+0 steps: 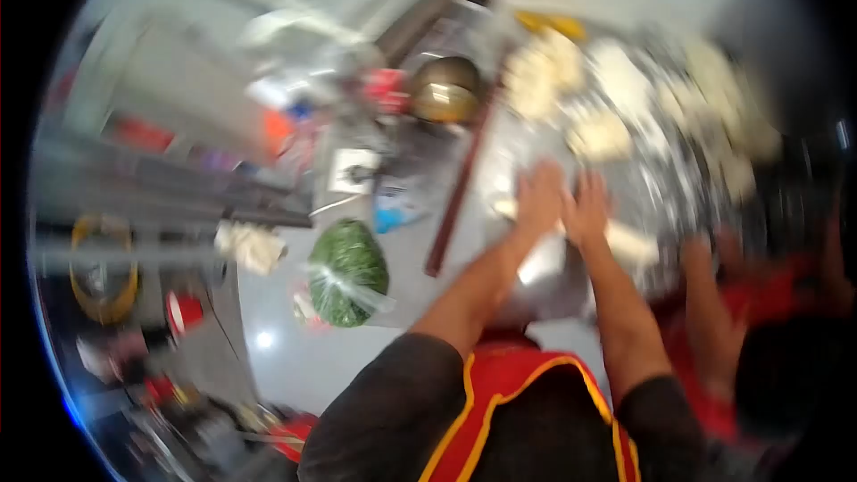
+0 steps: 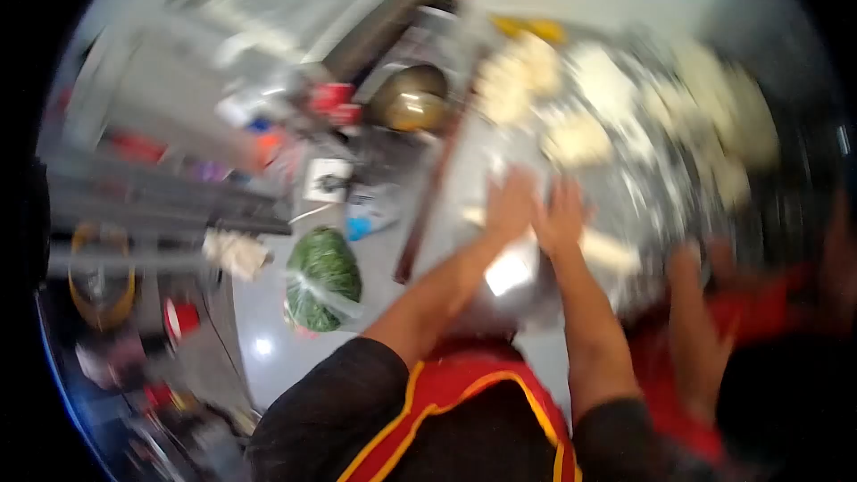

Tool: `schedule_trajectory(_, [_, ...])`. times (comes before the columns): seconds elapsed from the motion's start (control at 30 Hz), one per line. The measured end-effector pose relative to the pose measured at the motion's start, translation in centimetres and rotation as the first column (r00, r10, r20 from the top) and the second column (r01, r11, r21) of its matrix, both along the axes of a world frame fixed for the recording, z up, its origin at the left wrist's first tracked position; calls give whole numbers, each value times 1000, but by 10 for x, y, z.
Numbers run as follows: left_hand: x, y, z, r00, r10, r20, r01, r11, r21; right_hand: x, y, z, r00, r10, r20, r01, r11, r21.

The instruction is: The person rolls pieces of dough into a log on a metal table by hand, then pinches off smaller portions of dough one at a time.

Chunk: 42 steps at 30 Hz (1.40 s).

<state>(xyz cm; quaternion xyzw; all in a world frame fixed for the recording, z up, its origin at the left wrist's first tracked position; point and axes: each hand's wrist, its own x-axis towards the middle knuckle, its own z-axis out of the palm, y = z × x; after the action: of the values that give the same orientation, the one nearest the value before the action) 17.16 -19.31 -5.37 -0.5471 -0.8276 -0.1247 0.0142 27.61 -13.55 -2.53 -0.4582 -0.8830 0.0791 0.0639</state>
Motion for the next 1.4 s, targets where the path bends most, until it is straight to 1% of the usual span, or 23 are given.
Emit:
schedule_trajectory(0.03, [-4, 2, 6, 995, -49, 83, 46, 998, 40, 2, -3, 4, 999, -46, 25, 46, 999, 7])
schedule_trajectory(0.1, [4, -21, 38, 970, -230, 77, 222, 970, 103, 18, -28, 8, 972, -55, 227, 63, 998, -30])
schedule_trajectory(0.13, [5, -35, 24, 918, -368, 148, 360, 930, 74, 32, -44, 17, 995, -4, 96, 9, 999, -47])
schedule_trajectory(0.2, [16, -78, 36, 846, -465, 261, 435, 885, 165, 72, -83, 34, 981, 160, -107, -161, 987, -4])
schedule_trajectory(0.23, [33, -99, 38, 840, -466, 279, 429, 884, 186, 93, -99, 52, 972, 194, -131, -208, 972, -112])
schedule_trajectory(0.3, [60, -133, 43, 840, -448, 307, 393, 891, 226, 132, -114, 60, 984, 172, -42, -177, 971, -161])
schedule_trajectory(0.37, [78, -141, 46, 825, -451, 341, 421, 893, 160, 171, -105, 30, 985, 103, 139, -107, 994, 16])
schedule_trajectory(0.4, [86, -141, 48, 819, -445, 363, 432, 894, 123, 179, -93, 26, 984, 165, 62, -167, 986, 24])
schedule_trajectory(0.5, [78, -88, 42, 909, -340, 243, 335, 940, 61, 158, -45, 9, 993, 96, -75, -96, 995, 10])
schedule_trajectory(0.57, [63, -42, 37, 964, -211, 165, 219, 975, -36, 133, 2, 8, 994, 51, 101, -47, 998, -36])
schedule_trajectory(0.73, [20, 42, 16, 998, -55, 8, 53, 981, 184, 103, 86, -4, 970, -243, -1, 242, 967, 75])
schedule_trajectory(0.77, [20, 37, 17, 996, -93, 12, 91, 990, 108, 102, 91, -5, 952, -306, -22, 306, 948, 88])
schedule_trajectory(0.83, [25, 13, 23, 986, -163, 33, 165, 985, -49, 119, 58, 7, 973, -231, 2, 231, 973, 12])
schedule_trajectory(0.87, [30, -11, 26, 958, -242, 155, 262, 958, -119, 139, 30, 19, 987, -154, 36, 156, 986, -51])
schedule_trajectory(0.93, [51, -66, 28, 943, -301, 141, 312, 948, -60, 188, -24, 15, 984, 66, -162, -63, 998, 24])
schedule_trajectory(0.97, [61, -95, 30, 929, -334, 159, 343, 939, -36, 209, -50, 8, 981, 117, -157, -117, 993, 13])
schedule_trajectory(1.03, [72, -121, 25, 917, -358, 176, 363, 932, 5, 226, -85, 21, 992, 75, -101, -94, 974, -204])
schedule_trajectory(1.1, [72, -119, 23, 928, -335, 161, 333, 942, 37, 215, -65, 8, 987, 108, -118, -117, 991, -70])
schedule_trajectory(1.17, [60, -78, 27, 949, -247, 194, 262, 964, -56, 185, -19, 11, 988, 45, -148, -50, 998, -30])
schedule_trajectory(1.23, [45, -26, 39, 972, -117, 206, 143, 983, -115, 156, 33, -1, 997, -46, -55, 49, 997, 60])
schedule_trajectory(1.3, [28, 9, 30, 986, -45, 158, 37, 998, 49, 136, 64, 1, 988, -137, -68, 142, 988, 64])
schedule_trajectory(1.33, [20, 16, 33, 985, -14, 174, 21, 999, -41, 123, 71, 2, 979, -192, -72, 197, 979, 59])
schedule_trajectory(1.4, [18, 2, 33, 978, -60, 197, 91, 984, -153, 133, 47, 8, 997, -76, -34, 76, 997, 0])
